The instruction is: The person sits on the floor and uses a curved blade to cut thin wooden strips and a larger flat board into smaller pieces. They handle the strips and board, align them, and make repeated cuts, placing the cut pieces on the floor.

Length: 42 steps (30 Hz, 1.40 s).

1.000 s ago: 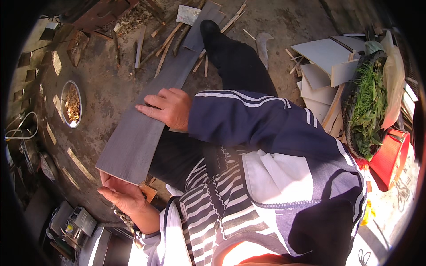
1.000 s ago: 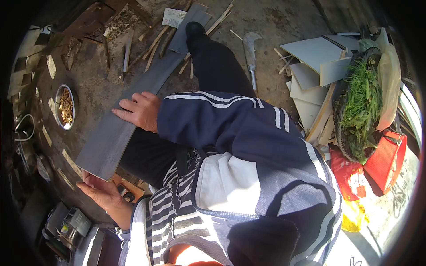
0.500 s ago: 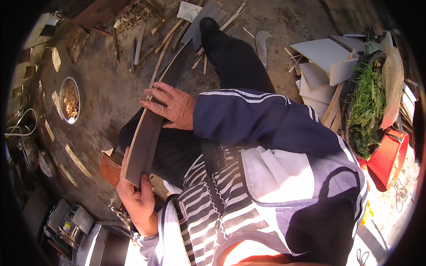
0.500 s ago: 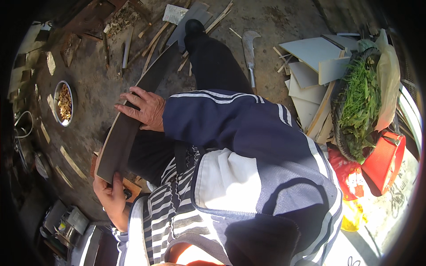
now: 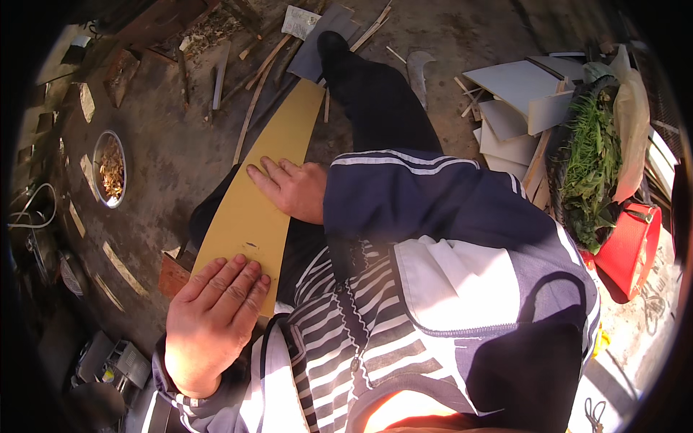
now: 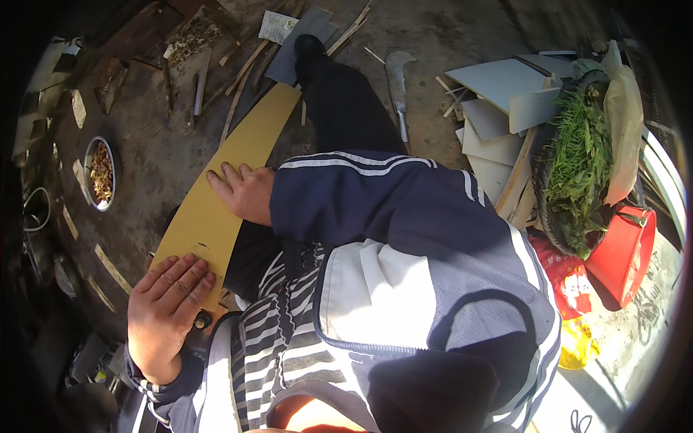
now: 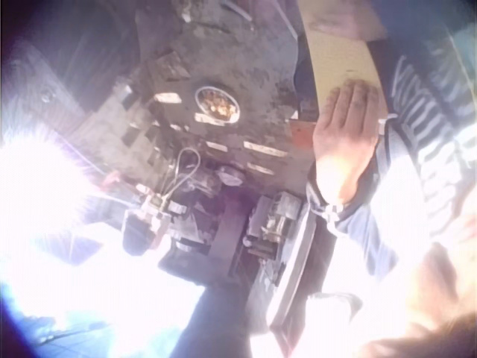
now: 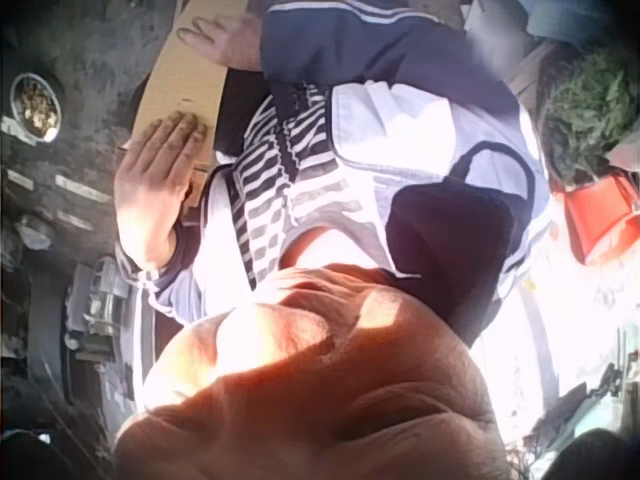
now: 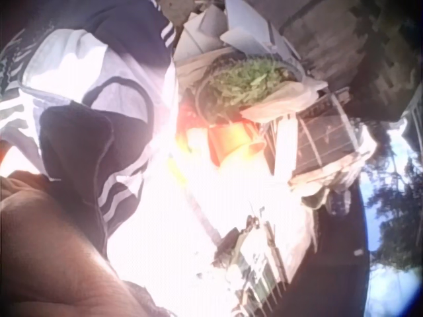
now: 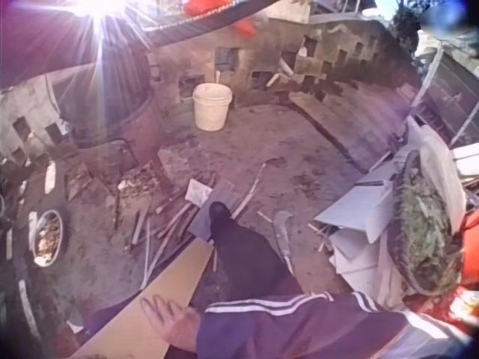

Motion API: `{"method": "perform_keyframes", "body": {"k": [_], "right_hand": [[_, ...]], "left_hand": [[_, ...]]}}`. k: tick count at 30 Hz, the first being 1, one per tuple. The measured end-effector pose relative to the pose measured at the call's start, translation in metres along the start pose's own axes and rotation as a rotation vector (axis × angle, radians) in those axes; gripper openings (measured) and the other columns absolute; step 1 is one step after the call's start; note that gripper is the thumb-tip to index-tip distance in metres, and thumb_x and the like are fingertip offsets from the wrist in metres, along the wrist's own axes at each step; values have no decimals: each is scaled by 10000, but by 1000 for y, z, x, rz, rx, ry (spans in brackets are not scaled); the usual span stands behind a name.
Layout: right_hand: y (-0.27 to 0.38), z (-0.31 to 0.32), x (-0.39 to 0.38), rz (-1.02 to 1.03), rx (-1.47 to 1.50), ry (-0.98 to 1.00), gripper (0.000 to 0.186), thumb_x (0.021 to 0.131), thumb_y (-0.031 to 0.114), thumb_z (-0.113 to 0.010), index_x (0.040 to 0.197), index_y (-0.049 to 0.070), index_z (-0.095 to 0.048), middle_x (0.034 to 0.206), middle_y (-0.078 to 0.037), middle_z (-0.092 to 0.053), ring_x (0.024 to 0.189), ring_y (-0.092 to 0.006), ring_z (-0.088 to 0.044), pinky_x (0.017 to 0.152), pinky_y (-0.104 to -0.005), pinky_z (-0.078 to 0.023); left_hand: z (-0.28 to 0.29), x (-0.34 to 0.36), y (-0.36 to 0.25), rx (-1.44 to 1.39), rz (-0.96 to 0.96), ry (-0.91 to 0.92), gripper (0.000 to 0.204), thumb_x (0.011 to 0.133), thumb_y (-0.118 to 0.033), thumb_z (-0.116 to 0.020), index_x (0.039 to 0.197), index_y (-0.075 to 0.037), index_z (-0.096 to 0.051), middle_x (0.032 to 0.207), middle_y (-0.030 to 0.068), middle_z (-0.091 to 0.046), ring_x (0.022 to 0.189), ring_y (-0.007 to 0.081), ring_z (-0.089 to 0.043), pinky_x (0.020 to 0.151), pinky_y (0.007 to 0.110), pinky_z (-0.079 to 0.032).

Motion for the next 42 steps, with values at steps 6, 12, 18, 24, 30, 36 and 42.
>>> {"method": "perform_keyframes", "body": {"k": [6,12,18,24,30,36,42], "right_hand": [[11,3,-3,-51,17,-46,418,777,179,-532,1175,52,-554,1057,-189,-617,868,-251,-641,616,-295,-544],[14,16,6,-35,41,-22,383,759,163,-548,1130,72,-586,1014,-158,-633,825,-234,-645,591,-292,-538],[-4,7,34,-11,99,-134,391,746,147,-547,1131,82,-578,1007,-127,-632,792,-189,-640,601,-280,-530],[20,-17,48,66,87,-84,384,725,175,-558,1096,84,-589,899,-77,-620,688,-173,-614,548,-277,-509],[31,-38,44,73,-8,-98,350,719,181,-555,1053,84,-596,860,-51,-607,625,-164,-601,494,-267,-483],[20,-31,34,147,138,74,544,739,108,-561,1267,81,-435,1109,-136,-549,934,-262,-600,691,-347,-505],[13,-18,6,99,332,327,611,782,114,-562,1351,145,-342,1232,-182,-471,1049,-310,-542,803,-387,-482]], "left_hand": [[8,-1,-3,-10,-24,34,252,694,-92,-600,934,-48,-664,1011,83,-654,1010,225,-611,892,374,-477],[9,-6,0,18,11,-42,230,698,-79,-610,915,-39,-674,970,90,-665,984,226,-625,858,363,-498],[-21,-52,20,43,222,-705,394,803,-100,-633,1174,-11,-537,1155,203,-572,1120,377,-526,1012,489,-336],[-113,-77,16,-1743,521,-1361,734,857,-465,-545,1349,25,-306,1360,207,-378,1244,337,-402,1040,487,-304],[-116,-57,24,-1673,886,-1206,533,860,-300,-567,1254,17,-398,1233,173,-483,1128,328,-503,925,490,-442],[-116,-57,28,-1663,948,-1060,393,828,-82,-567,1179,46,-444,1091,156,-553,988,278,-588,785,408,-543],[-118,-73,31,-1457,914,-1157,341,857,-81,-555,1157,56,-469,1047,144,-576,937,231,-607,756,349,-549]]}}
Point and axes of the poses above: each hand's wrist, its own x-axis towards the middle knuckle, its own z-axis out of the back of the hand, y = z × x, the point moved 1 cm from there along x, towards the middle knuckle
